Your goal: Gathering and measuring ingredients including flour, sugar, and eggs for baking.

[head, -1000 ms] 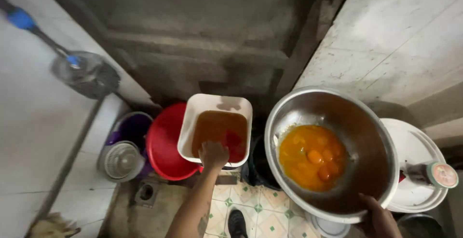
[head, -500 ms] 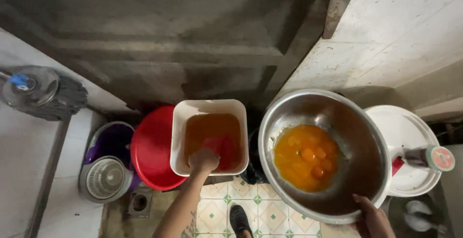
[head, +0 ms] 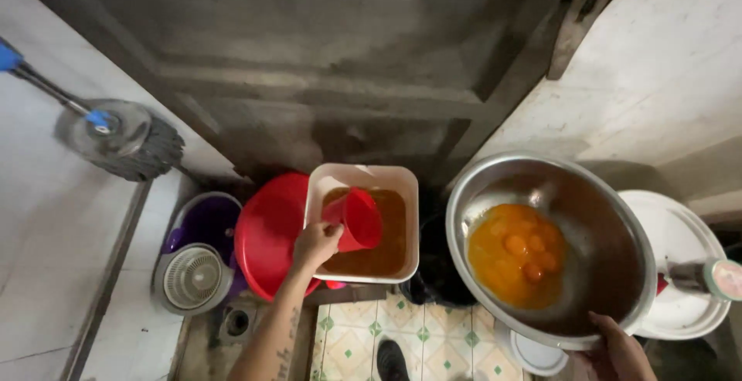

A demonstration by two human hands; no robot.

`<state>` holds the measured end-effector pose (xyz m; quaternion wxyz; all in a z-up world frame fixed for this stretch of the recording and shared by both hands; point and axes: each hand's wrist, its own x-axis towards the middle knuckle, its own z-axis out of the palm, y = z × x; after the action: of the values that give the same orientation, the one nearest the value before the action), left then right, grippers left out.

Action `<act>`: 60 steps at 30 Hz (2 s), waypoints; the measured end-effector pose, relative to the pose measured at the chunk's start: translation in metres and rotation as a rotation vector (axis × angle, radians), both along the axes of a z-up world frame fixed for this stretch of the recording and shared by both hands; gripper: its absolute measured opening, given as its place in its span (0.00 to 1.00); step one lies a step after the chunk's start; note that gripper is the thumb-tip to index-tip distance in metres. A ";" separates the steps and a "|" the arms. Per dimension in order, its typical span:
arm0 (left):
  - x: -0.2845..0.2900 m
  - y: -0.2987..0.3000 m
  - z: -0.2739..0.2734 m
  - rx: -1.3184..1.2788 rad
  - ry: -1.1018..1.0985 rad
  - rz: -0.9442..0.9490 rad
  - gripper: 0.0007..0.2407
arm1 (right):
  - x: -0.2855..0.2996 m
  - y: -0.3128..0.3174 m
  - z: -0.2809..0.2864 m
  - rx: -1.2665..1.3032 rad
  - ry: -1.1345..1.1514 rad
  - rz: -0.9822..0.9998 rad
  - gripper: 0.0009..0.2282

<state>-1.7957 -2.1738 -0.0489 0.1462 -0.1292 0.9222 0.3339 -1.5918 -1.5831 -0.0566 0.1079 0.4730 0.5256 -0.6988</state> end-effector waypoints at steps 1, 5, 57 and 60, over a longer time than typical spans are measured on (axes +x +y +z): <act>-0.001 -0.005 0.001 0.114 -0.018 0.033 0.16 | -0.006 -0.005 0.012 -0.035 -0.054 -0.045 0.21; 0.003 -0.012 0.044 0.343 -0.055 0.135 0.16 | -0.024 0.001 0.018 0.003 0.092 0.078 0.21; 0.022 0.003 0.261 0.589 0.120 0.185 0.19 | -0.046 -0.072 0.169 -0.071 0.207 -0.010 0.13; 0.021 0.004 0.260 0.596 0.123 0.193 0.18 | -0.049 -0.069 0.163 -0.073 0.223 0.004 0.14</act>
<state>-1.7746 -2.1703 0.2113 0.0893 -0.1471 0.7745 0.6087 -1.6413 -1.6519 0.1061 0.0675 0.3871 0.5095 -0.7655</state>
